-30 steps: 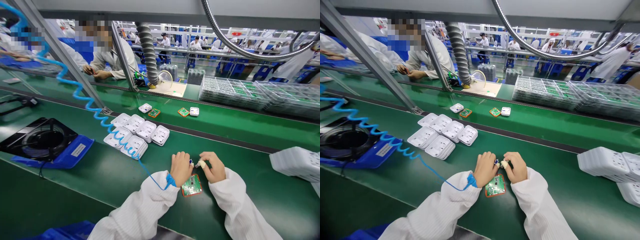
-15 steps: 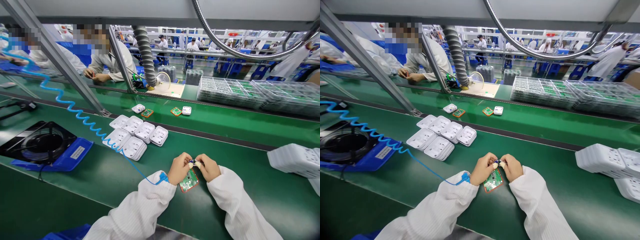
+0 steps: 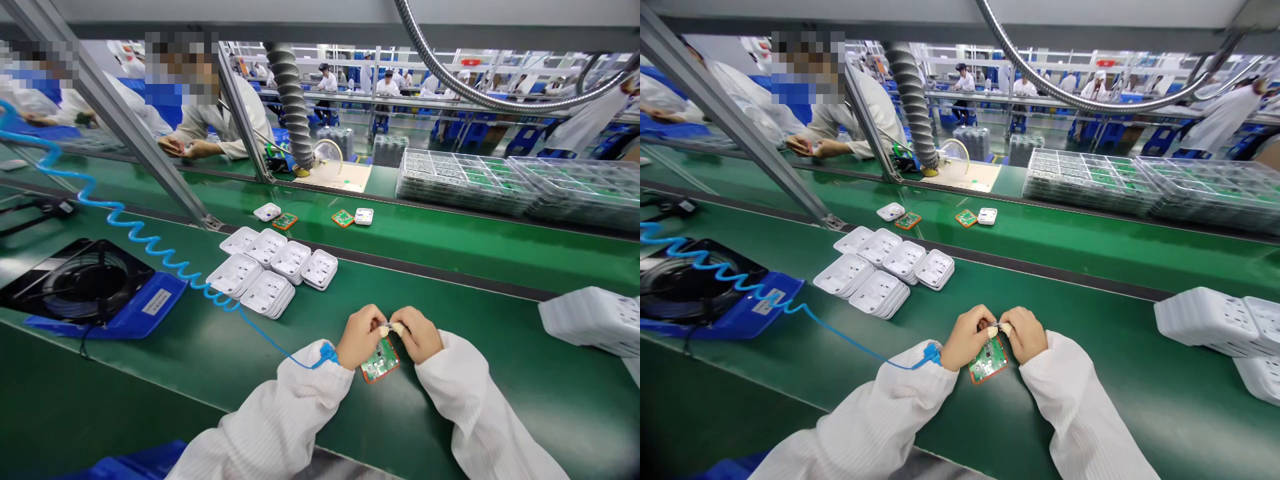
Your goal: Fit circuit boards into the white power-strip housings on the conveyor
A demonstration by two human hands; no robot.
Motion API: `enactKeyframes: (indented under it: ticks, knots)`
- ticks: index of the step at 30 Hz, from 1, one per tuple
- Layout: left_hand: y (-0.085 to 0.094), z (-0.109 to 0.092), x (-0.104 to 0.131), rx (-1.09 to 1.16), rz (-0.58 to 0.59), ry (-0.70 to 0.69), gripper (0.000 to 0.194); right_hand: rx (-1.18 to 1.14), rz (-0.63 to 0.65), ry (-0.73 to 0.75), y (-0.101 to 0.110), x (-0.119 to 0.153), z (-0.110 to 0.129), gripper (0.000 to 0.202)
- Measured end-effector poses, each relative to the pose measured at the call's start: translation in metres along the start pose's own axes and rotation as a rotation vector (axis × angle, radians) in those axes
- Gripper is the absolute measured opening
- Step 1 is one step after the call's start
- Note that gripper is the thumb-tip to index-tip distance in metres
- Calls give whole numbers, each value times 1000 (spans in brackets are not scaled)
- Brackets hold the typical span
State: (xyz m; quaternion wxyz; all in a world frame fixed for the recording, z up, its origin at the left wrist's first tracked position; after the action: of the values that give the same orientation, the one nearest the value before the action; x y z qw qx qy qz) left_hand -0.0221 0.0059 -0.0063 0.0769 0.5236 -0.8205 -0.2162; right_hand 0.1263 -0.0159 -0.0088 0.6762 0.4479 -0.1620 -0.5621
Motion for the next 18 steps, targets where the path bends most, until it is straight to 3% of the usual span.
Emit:
enactKeyframes:
  ticks: [12,14,16,18]
  knots:
    - [-3,0,0,-184,16,-62,10,118,18,68,-16,-2,3,26]
    - [0,3,-3,-210,16,-38,7,141,-27,57,-14,-7,1,26]
    - [12,2,-8,-269,-52,-49,3,151,-141,32,-7,-9,-6,26]
    - [31,-3,-12,-405,-211,-88,10,160,-256,-24,1,-8,-16,30]
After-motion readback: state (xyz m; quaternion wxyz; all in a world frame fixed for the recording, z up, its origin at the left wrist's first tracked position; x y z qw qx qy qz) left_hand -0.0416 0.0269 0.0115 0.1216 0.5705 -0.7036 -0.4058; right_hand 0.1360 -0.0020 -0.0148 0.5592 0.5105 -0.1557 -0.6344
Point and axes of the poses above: each hand's wrist, its own x-axis away from the middle knuckle, its own y-axis out of the back of the hand, z = x × y, the point moved 3 cm from there along -x, towards the middle knuckle, and after that the axes turned 4 degrees about z, right-handed, at the moved point
